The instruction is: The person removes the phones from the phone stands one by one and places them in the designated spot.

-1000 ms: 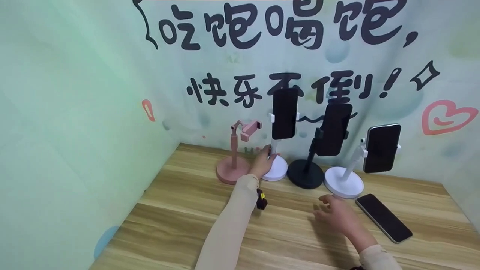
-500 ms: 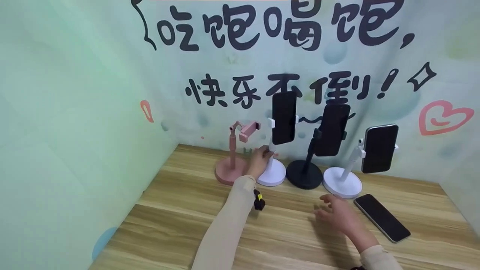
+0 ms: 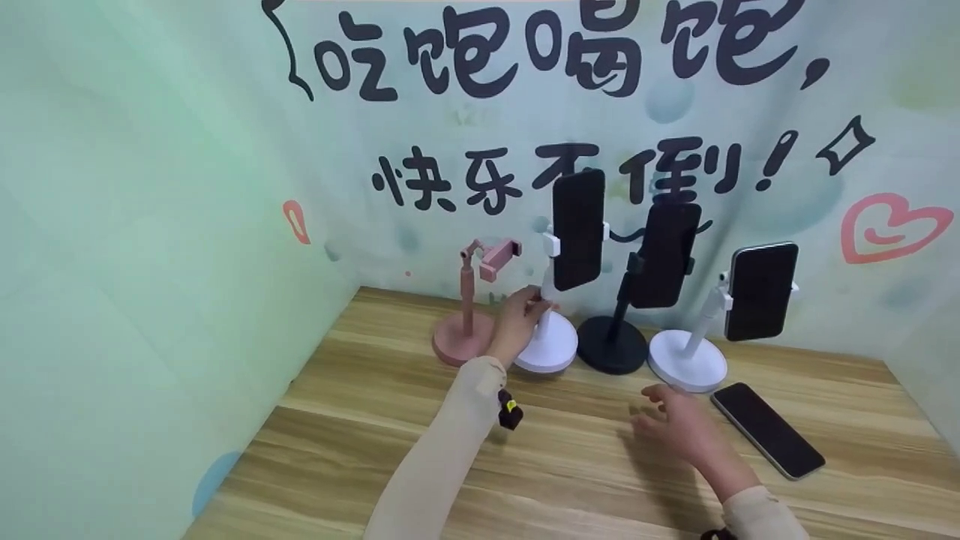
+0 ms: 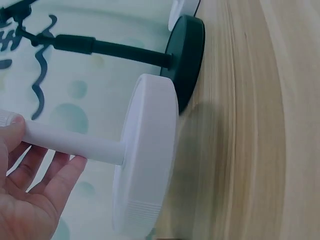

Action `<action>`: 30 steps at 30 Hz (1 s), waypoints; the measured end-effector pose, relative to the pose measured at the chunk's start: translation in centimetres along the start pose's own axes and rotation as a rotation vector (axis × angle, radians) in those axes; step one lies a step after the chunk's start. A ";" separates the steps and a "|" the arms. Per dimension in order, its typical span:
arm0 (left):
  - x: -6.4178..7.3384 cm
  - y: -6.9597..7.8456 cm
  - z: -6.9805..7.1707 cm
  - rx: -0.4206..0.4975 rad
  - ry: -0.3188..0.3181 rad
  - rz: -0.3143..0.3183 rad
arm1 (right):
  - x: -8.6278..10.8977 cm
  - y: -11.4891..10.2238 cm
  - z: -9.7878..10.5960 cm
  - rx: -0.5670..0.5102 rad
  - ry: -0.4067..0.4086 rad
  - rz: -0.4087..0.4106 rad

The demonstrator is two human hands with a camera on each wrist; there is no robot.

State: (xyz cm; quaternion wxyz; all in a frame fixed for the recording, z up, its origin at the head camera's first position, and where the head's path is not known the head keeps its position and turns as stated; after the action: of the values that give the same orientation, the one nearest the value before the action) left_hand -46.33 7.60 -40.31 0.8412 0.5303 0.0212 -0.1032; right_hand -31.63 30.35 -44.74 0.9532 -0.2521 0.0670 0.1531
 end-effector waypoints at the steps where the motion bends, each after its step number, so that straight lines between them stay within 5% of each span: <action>1: 0.2 0.1 0.1 -0.005 0.001 -0.008 | 0.0 -0.1 0.0 -0.006 0.001 0.002; 12: 2.7 -0.1 0.4 -0.016 -0.015 -0.042 | 0.1 -0.2 -0.1 -0.032 0.019 0.008; 30: 4.0 -2.5 0.2 -0.026 -0.057 0.006 | 0.0 -0.1 -0.2 -0.022 -0.003 0.006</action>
State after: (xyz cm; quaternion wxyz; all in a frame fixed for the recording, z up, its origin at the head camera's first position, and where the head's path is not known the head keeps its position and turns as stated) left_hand -42.96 5.75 -42.99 0.8486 0.5162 -0.0029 -0.1154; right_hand -31.58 30.17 -44.82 0.9500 -0.2622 0.0647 0.1567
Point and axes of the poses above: each hand's wrist, its own x-axis away from the middle knuckle, its own z-axis out of the back of the hand, y = z × x, the point moved 7 cm from there along -x, towards the middle knuckle, and after that the axes turned 12 degrees about z, right-handed, at the moved point
